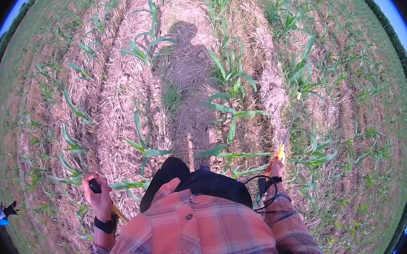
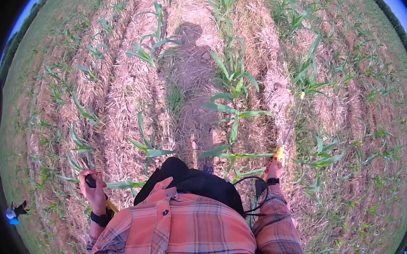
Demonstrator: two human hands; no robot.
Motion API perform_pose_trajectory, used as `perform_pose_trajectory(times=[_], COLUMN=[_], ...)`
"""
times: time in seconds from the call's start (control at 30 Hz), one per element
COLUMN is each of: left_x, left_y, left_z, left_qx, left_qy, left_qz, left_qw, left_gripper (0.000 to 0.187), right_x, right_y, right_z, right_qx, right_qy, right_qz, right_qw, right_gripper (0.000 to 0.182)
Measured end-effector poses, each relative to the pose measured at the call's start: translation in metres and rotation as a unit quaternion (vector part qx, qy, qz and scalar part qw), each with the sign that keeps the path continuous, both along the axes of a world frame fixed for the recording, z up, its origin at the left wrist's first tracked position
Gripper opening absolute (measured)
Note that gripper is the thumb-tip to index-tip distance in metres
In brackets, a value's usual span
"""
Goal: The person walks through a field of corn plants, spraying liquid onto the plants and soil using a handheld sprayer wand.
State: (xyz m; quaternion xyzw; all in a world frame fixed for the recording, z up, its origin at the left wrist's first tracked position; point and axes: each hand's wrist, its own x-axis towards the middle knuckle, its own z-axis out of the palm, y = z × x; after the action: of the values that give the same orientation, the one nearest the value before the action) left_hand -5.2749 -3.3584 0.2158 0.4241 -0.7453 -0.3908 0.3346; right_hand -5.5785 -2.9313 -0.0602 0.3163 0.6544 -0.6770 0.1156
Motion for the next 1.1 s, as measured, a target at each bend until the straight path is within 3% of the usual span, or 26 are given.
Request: perform_pose_trajectory(times=[0.07,0.13,0.2,0.23,0.27,0.53,0.6,0.63,0.67,0.73,0.77,0.83,0.87,0.93,1.0,1.03,1.1], left_x=[-0.016,-0.030,-0.064,-0.091,-0.097,-0.132,-0.131,-0.130,-0.131,-0.134,-0.134,-0.132,-0.130,-0.122,-0.104,-0.100,-0.083], left_y=[-0.013,-0.049,-0.062,-0.057,-0.074,-0.149,-0.166,-0.173,-0.180,-0.190,-0.194,-0.201,-0.204,-0.210,-0.211,-0.205,-0.208], left_z=[-0.011,-0.082,-0.131,-0.117,-0.141,-0.139,-0.145,-0.148,-0.151,-0.151,-0.150,-0.146,-0.141,-0.119,-0.082,-0.051,-0.041], left_qx=[0.020,-0.016,0.016,-0.043,0.015,0.010,0.053,0.060,0.066,0.046,0.026,0.048,0.069,0.142,0.122,0.143,0.113], left_qy=[-0.035,-0.091,-0.103,-0.103,-0.111,-0.101,-0.111,-0.116,-0.118,-0.110,-0.105,-0.093,-0.080,0.026,0.053,0.086,0.039], left_qz=[-0.009,-0.025,-0.044,-0.070,-0.073,-0.048,-0.040,-0.032,-0.024,-0.020,-0.019,-0.018,-0.017,-0.008,0.020,0.024,0.058], left_qw=[0.999,0.995,0.994,0.991,0.991,0.994,0.992,0.991,0.991,0.993,0.994,0.994,0.994,0.989,0.991,0.986,0.991], left_gripper=[0.017,0.015,0.016,0.016,0.016,0.016,0.016,0.016,0.016,0.016,0.016,0.017,0.017,0.015,0.015,0.015,0.018], right_x=[-0.009,-0.017,-0.026,-0.028,-0.029,-0.050,-0.054,-0.058,-0.062,-0.067,-0.070,-0.073,-0.073,-0.075,-0.077,-0.080,-0.081], right_y=[-0.006,-0.018,-0.035,-0.049,-0.067,-0.225,-0.261,-0.275,-0.289,-0.322,-0.336,-0.361,-0.373,-0.397,-0.416,-0.423,-0.431], right_z=[0.003,0.000,-0.006,-0.007,-0.007,0.026,0.035,0.031,0.031,0.033,0.034,0.049,0.056,0.070,0.086,0.092,0.092], right_qx=[0.026,0.012,0.027,0.038,0.050,0.089,0.067,0.115,0.117,0.154,0.154,0.189,0.189,0.191,0.167,0.162,0.162], right_qy=[-0.006,-0.005,-0.003,-0.013,-0.023,-0.019,-0.006,0.026,0.028,0.080,0.081,0.131,0.131,0.162,0.162,0.158,0.158], right_qz=[0.006,-0.002,0.019,0.035,0.052,0.289,0.387,0.455,0.458,0.581,0.583,0.676,0.676,0.741,0.750,0.773,0.801], right_qw=[1.000,1.000,0.999,0.999,0.997,0.953,0.920,0.883,0.881,0.795,0.794,0.700,0.700,0.623,0.619,0.592,0.555], right_gripper=[0.023,0.023,0.023,0.024,0.025,0.024,0.024,0.025,0.025,0.024,0.024,0.025,0.025,0.026,0.031,0.031,0.031])
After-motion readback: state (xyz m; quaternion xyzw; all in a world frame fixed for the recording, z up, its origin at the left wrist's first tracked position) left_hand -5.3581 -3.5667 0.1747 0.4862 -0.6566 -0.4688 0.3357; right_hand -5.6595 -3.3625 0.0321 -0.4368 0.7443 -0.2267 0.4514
